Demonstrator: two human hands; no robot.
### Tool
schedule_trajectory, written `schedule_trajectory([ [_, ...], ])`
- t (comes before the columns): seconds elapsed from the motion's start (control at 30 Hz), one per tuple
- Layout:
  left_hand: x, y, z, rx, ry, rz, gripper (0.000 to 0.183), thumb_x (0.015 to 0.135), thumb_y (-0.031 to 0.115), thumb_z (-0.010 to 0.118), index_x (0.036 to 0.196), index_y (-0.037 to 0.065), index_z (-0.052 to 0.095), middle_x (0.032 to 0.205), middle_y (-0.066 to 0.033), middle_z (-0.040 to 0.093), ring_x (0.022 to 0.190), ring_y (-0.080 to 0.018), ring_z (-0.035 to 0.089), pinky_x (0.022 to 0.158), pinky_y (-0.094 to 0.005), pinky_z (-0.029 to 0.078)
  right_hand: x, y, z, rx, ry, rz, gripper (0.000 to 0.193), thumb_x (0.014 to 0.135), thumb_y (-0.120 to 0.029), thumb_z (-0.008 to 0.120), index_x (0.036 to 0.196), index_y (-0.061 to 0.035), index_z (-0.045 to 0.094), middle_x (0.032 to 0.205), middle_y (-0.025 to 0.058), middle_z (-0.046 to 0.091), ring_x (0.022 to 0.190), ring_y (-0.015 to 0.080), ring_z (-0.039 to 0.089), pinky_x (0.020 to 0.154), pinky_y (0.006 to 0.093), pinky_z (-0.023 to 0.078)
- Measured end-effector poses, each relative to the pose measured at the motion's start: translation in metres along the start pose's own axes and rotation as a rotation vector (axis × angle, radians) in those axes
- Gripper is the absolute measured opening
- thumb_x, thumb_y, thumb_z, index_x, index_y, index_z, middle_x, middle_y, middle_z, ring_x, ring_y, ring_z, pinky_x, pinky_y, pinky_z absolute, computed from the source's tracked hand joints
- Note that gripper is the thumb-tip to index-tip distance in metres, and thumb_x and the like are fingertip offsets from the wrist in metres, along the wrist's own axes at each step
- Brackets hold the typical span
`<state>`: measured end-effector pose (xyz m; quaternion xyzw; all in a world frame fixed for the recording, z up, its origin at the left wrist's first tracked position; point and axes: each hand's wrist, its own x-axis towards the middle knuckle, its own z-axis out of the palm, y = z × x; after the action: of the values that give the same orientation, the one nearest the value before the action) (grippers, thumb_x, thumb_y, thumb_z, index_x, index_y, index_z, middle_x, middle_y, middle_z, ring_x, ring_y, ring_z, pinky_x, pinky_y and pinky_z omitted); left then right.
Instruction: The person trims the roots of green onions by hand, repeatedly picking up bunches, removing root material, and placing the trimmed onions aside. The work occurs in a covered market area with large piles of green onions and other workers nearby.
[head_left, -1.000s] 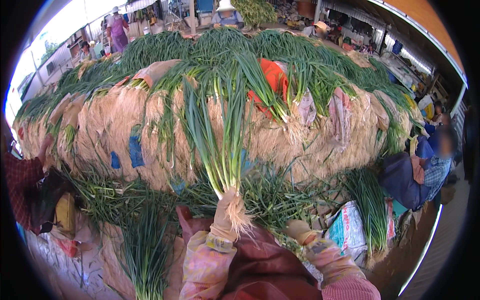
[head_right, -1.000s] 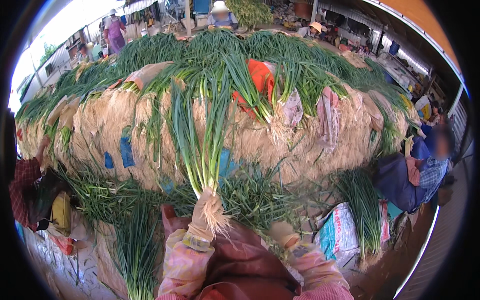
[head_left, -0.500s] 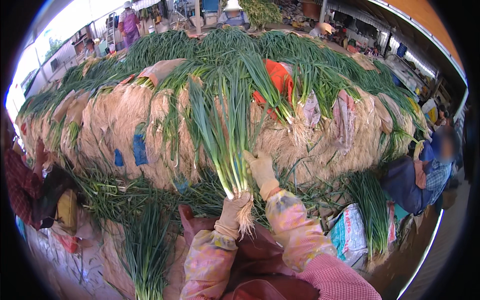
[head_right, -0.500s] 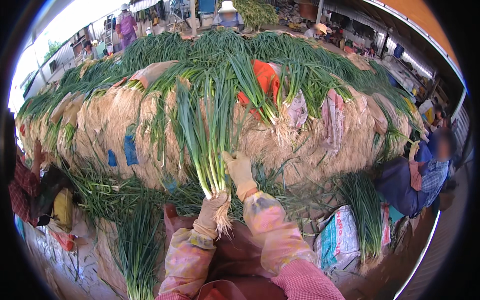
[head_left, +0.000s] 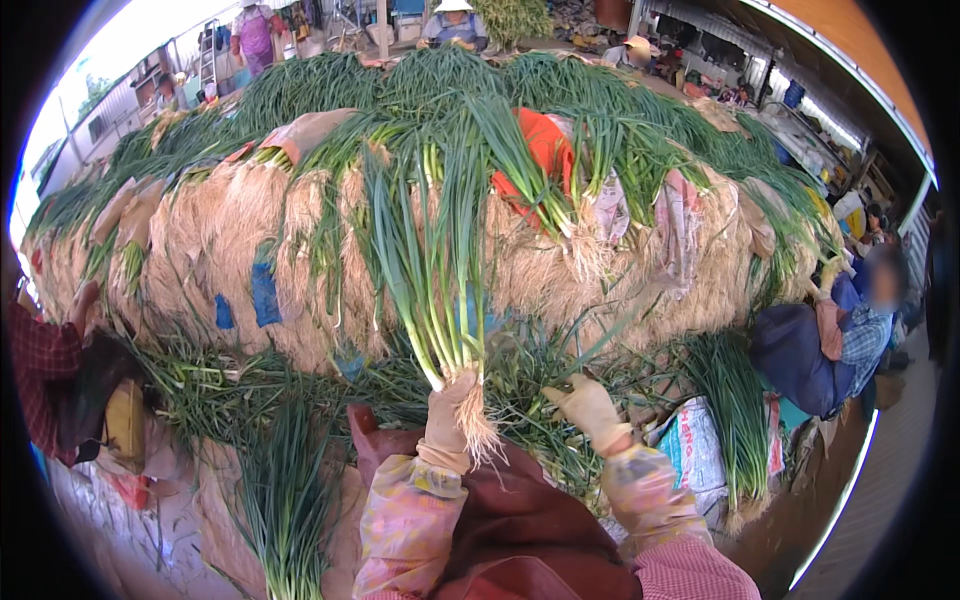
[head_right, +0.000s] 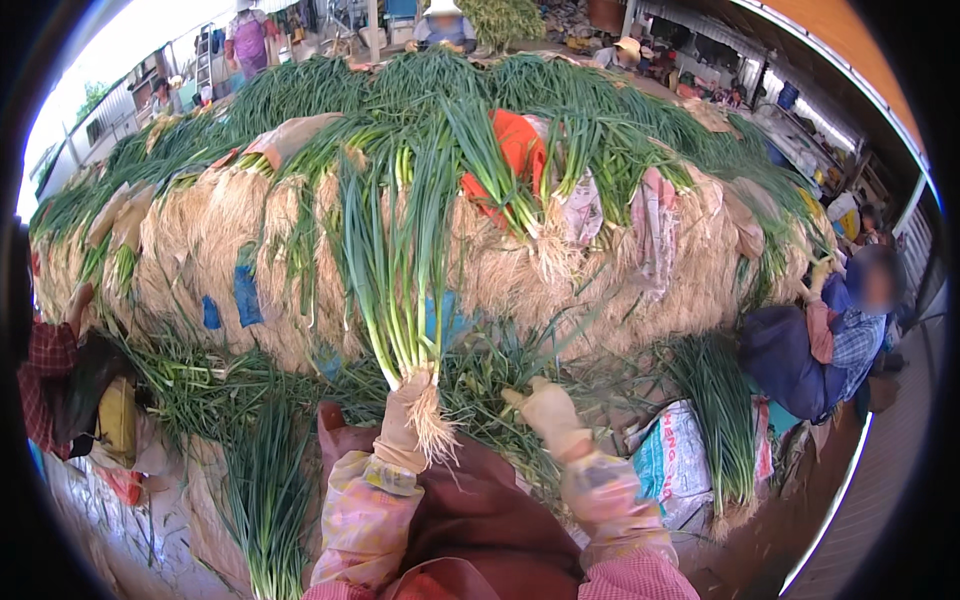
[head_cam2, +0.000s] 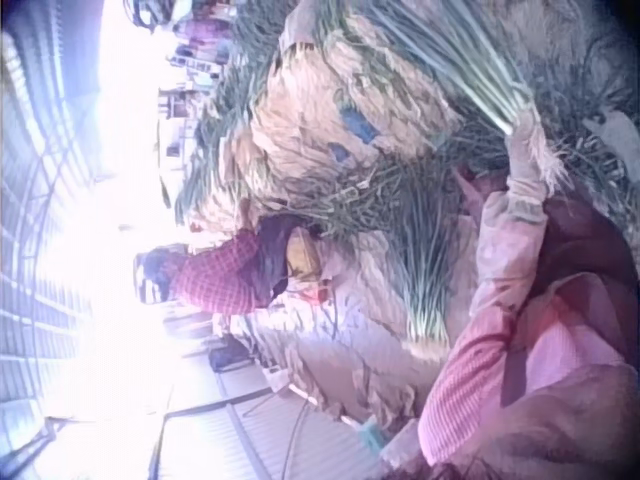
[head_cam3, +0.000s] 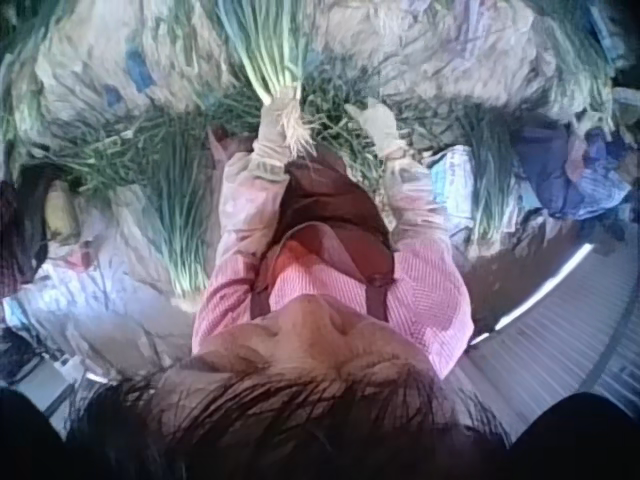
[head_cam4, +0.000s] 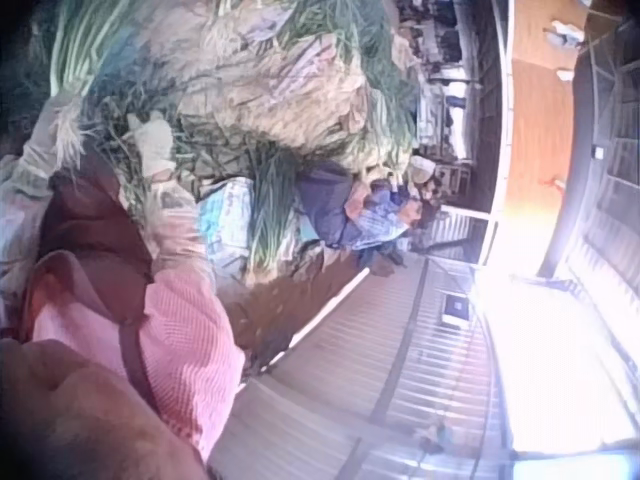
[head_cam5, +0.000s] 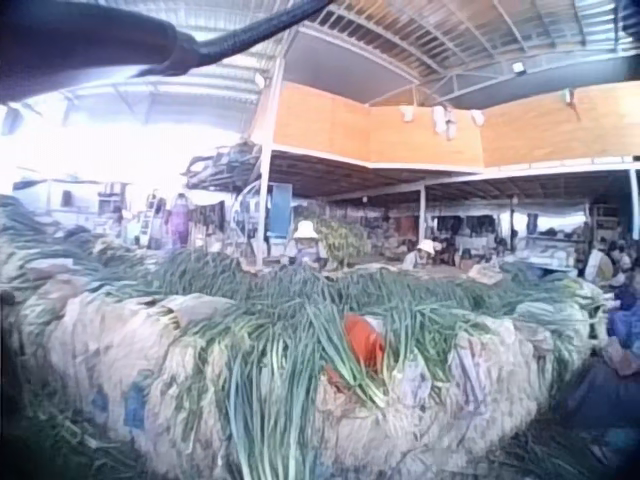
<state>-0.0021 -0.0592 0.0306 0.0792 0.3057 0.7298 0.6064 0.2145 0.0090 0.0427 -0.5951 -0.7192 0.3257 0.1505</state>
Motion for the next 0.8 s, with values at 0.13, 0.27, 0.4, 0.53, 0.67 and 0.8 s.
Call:
schedule_trajectory([
  [0.13, 0.0, 0.0, -0.001, 0.185, -0.066, 0.015, 0.016, 0.087, 0.005, 0.064, 0.103, 0.0, 0.064, 0.081, 0.0005, 0.061, 0.068, -0.0079, 0.056, 0.06, -0.0218, 0.044, -0.001, -0.068, 0.007, 0.201, 0.116, -0.345, 0.052, 0.081, -0.043, 0.071, 0.118, -0.0081, 0.061, 0.107, 0.0168, 0.066, 0.082, 0.0281, 0.068, 0.071, 0.0393, 0.054],
  [0.27, -0.004, 0.005, -0.003, 0.306, -0.032, 0.015, 0.014, 0.084, 0.0, 0.062, 0.097, -0.001, 0.065, 0.082, -0.0012, 0.062, 0.067, -0.0094, 0.057, 0.059, -0.0229, 0.044, 0.042, -0.114, 0.036, -0.087, 0.27, -0.495, 0.041, 0.084, -0.039, 0.069, 0.11, -0.0077, 0.063, 0.097, 0.0148, 0.068, 0.078, 0.0324, 0.067, 0.07, 0.0419, 0.054],
  [0.4, 0.0, 0.004, 0.0, 0.273, -0.01, 0.084, 0.014, 0.083, -0.002, 0.063, 0.096, -0.003, 0.064, 0.084, -0.0036, 0.063, 0.068, -0.012, 0.06, 0.06, -0.0246, 0.047, 0.045, -0.107, 0.048, -0.087, 0.161, -0.5, 0.027, 0.088, -0.032, 0.066, 0.088, -0.0056, 0.068, 0.075, 0.0152, 0.067, 0.074, 0.0351, 0.065, 0.07, 0.0419, 0.052],
  [0.53, -0.001, 0.006, -0.005, 0.091, -0.005, 0.088, 0.022, 0.085, -0.001, 0.062, 0.107, -0.005, 0.061, 0.087, -0.0045, 0.063, 0.072, -0.0128, 0.061, 0.064, -0.0249, 0.049, -0.017, -0.101, 0.015, 0.309, -0.051, -0.52, 0.021, 0.091, -0.025, 0.065, 0.085, -0.0046, 0.063, 0.067, 0.0102, 0.063, 0.059, 0.0218, 0.062, 0.052, 0.0334, 0.047],
  [0.67, 0.004, 0.002, -0.013, -0.051, -0.033, 0.002, 0.022, 0.093, 0.006, 0.059, 0.113, -0.002, 0.061, 0.085, -0.0005, 0.06, 0.07, -0.009, 0.058, 0.061, -0.0211, 0.047, -0.06, -0.056, -0.048, 0.879, -0.187, -0.177, 0.02, 0.092, -0.021, 0.066, 0.085, -0.0021, 0.063, 0.065, 0.0029, 0.06, 0.05, 0.0065, 0.052, 0.041, 0.022, 0.038],
  [0.8, 0.002, 0.01, -0.009, -0.277, -0.238, -0.168, 0.026, 0.097, 0.013, 0.056, 0.12, 0.001, 0.056, 0.09, -0.0075, 0.064, 0.063, -0.0115, 0.057, 0.05, -0.021, 0.046, -0.007, 0.022, -0.029, 0.052, -0.071, -0.046, 0.027, 0.089, -0.027, 0.067, 0.094, -0.0006, 0.064, 0.076, 0.0124, 0.067, 0.064, 0.0217, 0.064, 0.055, 0.0329, 0.05],
])
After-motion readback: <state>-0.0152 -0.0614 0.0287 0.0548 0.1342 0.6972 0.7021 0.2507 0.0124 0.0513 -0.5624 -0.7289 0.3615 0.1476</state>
